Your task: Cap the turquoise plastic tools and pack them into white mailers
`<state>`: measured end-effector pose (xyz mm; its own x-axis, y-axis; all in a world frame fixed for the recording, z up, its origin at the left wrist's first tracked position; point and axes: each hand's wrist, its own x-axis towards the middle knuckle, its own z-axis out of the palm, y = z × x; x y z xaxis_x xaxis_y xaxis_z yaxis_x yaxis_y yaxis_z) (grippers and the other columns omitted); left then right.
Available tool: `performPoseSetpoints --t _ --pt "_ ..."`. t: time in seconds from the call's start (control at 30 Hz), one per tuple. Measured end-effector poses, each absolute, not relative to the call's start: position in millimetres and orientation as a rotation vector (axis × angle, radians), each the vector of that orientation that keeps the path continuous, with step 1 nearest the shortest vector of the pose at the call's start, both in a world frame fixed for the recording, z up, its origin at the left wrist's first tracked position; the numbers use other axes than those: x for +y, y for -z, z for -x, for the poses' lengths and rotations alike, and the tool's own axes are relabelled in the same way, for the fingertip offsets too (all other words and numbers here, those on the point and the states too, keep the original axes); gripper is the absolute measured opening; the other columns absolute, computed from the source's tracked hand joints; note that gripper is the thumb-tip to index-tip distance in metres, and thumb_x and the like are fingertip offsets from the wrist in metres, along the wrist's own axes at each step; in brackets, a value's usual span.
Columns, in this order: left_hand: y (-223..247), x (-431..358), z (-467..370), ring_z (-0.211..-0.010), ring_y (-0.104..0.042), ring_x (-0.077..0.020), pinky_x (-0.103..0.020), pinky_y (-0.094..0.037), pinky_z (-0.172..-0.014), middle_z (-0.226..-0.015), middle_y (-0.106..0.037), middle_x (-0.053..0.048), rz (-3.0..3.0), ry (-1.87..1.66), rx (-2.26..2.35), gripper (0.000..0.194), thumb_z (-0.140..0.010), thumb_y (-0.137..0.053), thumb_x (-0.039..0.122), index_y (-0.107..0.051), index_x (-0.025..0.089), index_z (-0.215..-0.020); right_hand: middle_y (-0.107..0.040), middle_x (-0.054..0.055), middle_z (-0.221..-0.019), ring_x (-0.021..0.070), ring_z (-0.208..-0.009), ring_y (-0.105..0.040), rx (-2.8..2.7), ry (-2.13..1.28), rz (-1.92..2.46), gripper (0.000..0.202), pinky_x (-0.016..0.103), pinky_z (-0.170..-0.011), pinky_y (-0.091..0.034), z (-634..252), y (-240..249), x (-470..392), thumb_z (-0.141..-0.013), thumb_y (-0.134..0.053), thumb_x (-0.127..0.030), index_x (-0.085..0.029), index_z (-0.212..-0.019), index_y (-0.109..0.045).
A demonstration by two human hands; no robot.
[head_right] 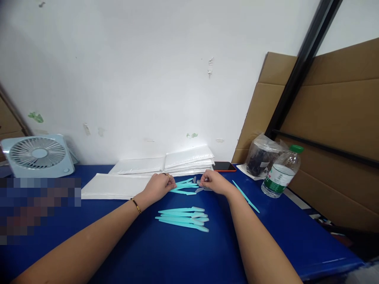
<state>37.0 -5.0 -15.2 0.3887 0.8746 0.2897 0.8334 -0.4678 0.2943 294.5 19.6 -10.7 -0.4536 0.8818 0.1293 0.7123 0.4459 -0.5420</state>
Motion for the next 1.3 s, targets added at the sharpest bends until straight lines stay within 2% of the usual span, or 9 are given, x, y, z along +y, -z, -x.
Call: performPoseSetpoints --t 0.17,0.37,0.47,0.57,0.67,0.83,0.97,1.1,1.3 --pt "15 -9 -35 -0.079 -0.058 -0.0161 -0.024 -0.038 -0.070 -0.085 -0.065 0.000 -2.497 -0.693 1.473 0.018 -0.076 -0.058 0.037 -0.064 0.022 -0.084 -0.056 0.002 -0.075 0.0128 -0.065 -0.048 -2.269 -0.513 1.331 0.021 0.024 -0.059 -0.038 -297 9 22 -0.072 -0.059 -0.035 -0.016 -0.073 -0.065" --pt "12 -29 -46 -0.066 -0.059 -0.0127 -0.020 -0.036 -0.054 -0.072 -0.066 0.002 -2.456 -0.295 1.118 0.018 -0.068 -0.064 0.040 -0.067 0.024 -0.076 -0.061 0.004 -0.075 0.0149 -0.069 -0.052 -2.392 -0.741 1.303 0.026 0.024 -0.060 -0.040 -297 -6 4 -0.071 -0.062 -0.039 -0.015 -0.078 -0.068" --pt "14 -31 -49 -0.063 -0.058 -0.0133 -0.020 -0.034 -0.050 -0.071 -0.067 0.002 -2.423 -0.233 1.210 0.013 -0.070 -0.060 0.034 -0.067 0.023 -0.072 -0.061 0.003 -0.077 0.0139 -0.068 -0.052 -2.528 -0.838 1.238 0.032 0.023 -0.059 -0.039 -290 -8 -3 -0.069 -0.064 -0.046 -0.016 -0.079 -0.069" --pt "16 -31 -50 -0.062 -0.058 -0.0140 -0.021 -0.033 -0.048 -0.072 -0.067 0.000 -2.405 -0.279 1.311 0.018 -0.072 -0.057 0.037 -0.067 0.022 -0.073 -0.058 0.000 -0.069 0.0118 -0.061 -0.049 -2.641 -0.917 1.205 0.037 0.021 -0.052 -0.035 -280 -6 -8 -0.064 -0.067 -0.050 -0.017 -0.081 -0.069" --pt "15 -32 -49 -0.061 -0.058 -0.0135 -0.021 -0.032 -0.047 -0.072 -0.067 0.001 -2.408 -0.279 1.272 0.020 -0.069 -0.061 0.041 -0.067 0.023 -0.074 -0.055 -0.001 -0.064 0.0106 -0.057 -0.047 -2.673 -0.911 1.241 0.036 0.020 -0.049 -0.033 -271 -1 -10 -0.059 -0.071 -0.048 -0.017 -0.077 -0.067" --pt "11 -31 -49 -0.062 -0.058 -0.0137 -0.021 -0.033 -0.049 -0.070 -0.067 0.001 -2.403 -0.258 1.338 0.014 -0.067 -0.064 0.035 -0.066 0.022 -0.069 -0.055 -0.002 -0.059 0.0103 -0.055 -0.046 -2.658 -0.947 1.260 0.027 0.020 -0.048 -0.032 -273 4 -6 -0.062 -0.069 -0.041 -0.017 -0.073 -0.066" --pt "13 -20 -44 -0.068 -0.059 -0.0152 -0.023 -0.037 -0.058 -0.075 -0.067 -0.001 -2.463 -0.432 1.496 0.013 -0.073 -0.059 0.032 -0.065 0.021 -0.070 -0.057 -0.001 -0.060 0.0109 -0.054 -0.048 -2.397 -0.851 1.344 0.024 0.021 -0.049 -0.034 -284 8 6 -0.065 -0.066 -0.039 -0.016 -0.072 -0.063" --pt "13 -13 -38 -0.079 -0.059 -0.0173 -0.025 -0.039 -0.067 -0.086 -0.065 -0.001 -2.497 -0.595 1.594 0.021 -0.073 -0.061 0.037 -0.064 0.022 -0.087 -0.056 0.000 -0.058 0.0112 -0.052 -0.049 -2.165 -0.621 1.445 0.023 0.021 -0.048 -0.034 -292 12 18 -0.068 -0.062 -0.038 -0.016 -0.072 -0.062" --pt "7 -30 -42 -0.072 -0.059 -0.0139 -0.021 -0.037 -0.056 -0.081 -0.065 0.002 -2.473 -0.338 1.131 0.028 -0.066 -0.065 0.048 -0.067 0.024 -0.080 -0.057 0.000 -0.058 0.0111 -0.053 -0.047 -2.243 -0.566 1.400 0.024 0.022 -0.049 -0.033 -298 7 15 -0.072 -0.058 -0.039 -0.016 -0.072 -0.065"
